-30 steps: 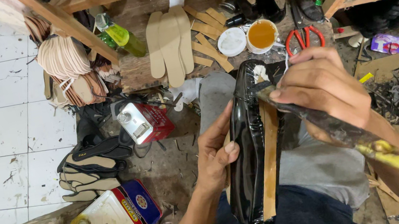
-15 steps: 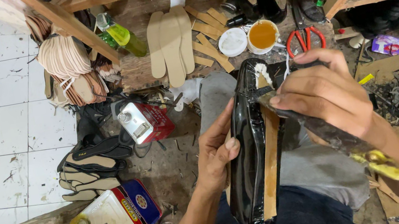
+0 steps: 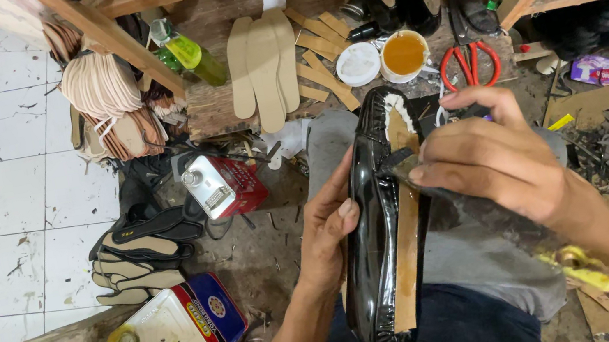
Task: The person dips a brush into a pot of glue and spreads the glue along the sole edge of a black shoe, then places the shoe on a wooden shelf rack. They take another shoe from the rack and continue brushing glue over its sole edge.
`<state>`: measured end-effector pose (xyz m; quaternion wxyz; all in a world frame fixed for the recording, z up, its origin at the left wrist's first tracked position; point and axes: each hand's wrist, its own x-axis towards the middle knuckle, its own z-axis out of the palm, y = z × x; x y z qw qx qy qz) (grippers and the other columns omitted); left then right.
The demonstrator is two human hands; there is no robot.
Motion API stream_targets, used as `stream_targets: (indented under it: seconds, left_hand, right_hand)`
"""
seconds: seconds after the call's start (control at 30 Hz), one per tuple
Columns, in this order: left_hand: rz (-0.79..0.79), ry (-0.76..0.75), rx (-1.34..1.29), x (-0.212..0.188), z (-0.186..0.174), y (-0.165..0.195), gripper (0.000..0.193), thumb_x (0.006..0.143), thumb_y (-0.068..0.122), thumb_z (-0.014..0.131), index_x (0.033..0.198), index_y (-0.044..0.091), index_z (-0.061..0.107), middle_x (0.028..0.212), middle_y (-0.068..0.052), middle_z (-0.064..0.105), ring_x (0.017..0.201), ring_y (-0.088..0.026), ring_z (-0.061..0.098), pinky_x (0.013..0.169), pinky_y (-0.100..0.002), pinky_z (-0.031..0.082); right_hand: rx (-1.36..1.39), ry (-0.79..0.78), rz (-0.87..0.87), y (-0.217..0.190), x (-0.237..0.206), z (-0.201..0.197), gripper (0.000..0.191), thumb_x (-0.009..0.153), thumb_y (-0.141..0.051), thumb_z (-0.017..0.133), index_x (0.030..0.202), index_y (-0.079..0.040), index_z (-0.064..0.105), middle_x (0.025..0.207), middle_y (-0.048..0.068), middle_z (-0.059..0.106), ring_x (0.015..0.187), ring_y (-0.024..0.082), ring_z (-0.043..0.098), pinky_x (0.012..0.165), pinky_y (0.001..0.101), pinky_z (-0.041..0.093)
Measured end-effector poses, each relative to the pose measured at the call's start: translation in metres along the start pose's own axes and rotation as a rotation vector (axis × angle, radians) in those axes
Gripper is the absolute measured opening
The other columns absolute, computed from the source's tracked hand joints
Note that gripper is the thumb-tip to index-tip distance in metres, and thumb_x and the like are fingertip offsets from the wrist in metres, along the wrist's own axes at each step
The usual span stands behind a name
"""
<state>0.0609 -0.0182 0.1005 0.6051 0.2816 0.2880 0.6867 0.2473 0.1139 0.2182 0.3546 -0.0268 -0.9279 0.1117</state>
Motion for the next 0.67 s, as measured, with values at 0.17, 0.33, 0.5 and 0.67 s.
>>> stream_targets:
  seconds: [0.17,0.33,0.5,0.67]
  left_hand:
    - [-0.006,-0.007,0.009,0.0010,0.0027,-0.0020,0.078,0.097,0.033,0.068,0.160,-0.003,0.039,0.150,-0.016,0.058,0.134,-0.020,0.059,0.118,-0.034,0.043]
    - [-0.030,0.035,-0.025,0.0024,-0.0008,-0.0039,0.076,0.098,0.033,0.065,0.160,-0.002,0.038,0.149,-0.015,0.059,0.131,-0.019,0.060,0.116,-0.033,0.045]
    - [-0.055,0.052,-0.087,0.0017,-0.0019,-0.0071,0.074,0.100,0.028,0.065,0.163,0.000,0.039,0.143,-0.014,0.062,0.120,-0.016,0.063,0.107,-0.031,0.049]
    - [-0.069,0.085,-0.133,0.0026,-0.0011,-0.0055,0.073,0.098,0.025,0.065,0.161,0.001,0.039,0.143,-0.010,0.062,0.121,-0.014,0.064,0.108,-0.028,0.050]
  right_hand:
    - [-0.012,0.021,-0.043,0.0043,0.0034,0.0016,0.018,0.092,-0.010,0.065,0.106,0.001,0.068,0.104,0.013,0.070,0.097,0.027,0.071,0.104,0.0531,0.045]
    - [0.027,-0.052,-0.054,0.0014,0.0035,-0.0018,0.023,0.089,-0.011,0.064,0.108,0.001,0.068,0.103,0.013,0.068,0.096,0.027,0.070,0.103,0.0563,0.044]
    - [0.030,-0.059,-0.045,-0.0024,0.0001,0.0012,0.022,0.091,-0.011,0.064,0.109,0.001,0.067,0.103,0.013,0.068,0.097,0.027,0.069,0.106,0.0567,0.044]
    - [0.038,-0.073,-0.041,0.0009,-0.0044,0.0024,0.024,0.090,-0.011,0.064,0.111,-0.001,0.069,0.106,0.012,0.069,0.098,0.027,0.070,0.106,0.0589,0.042]
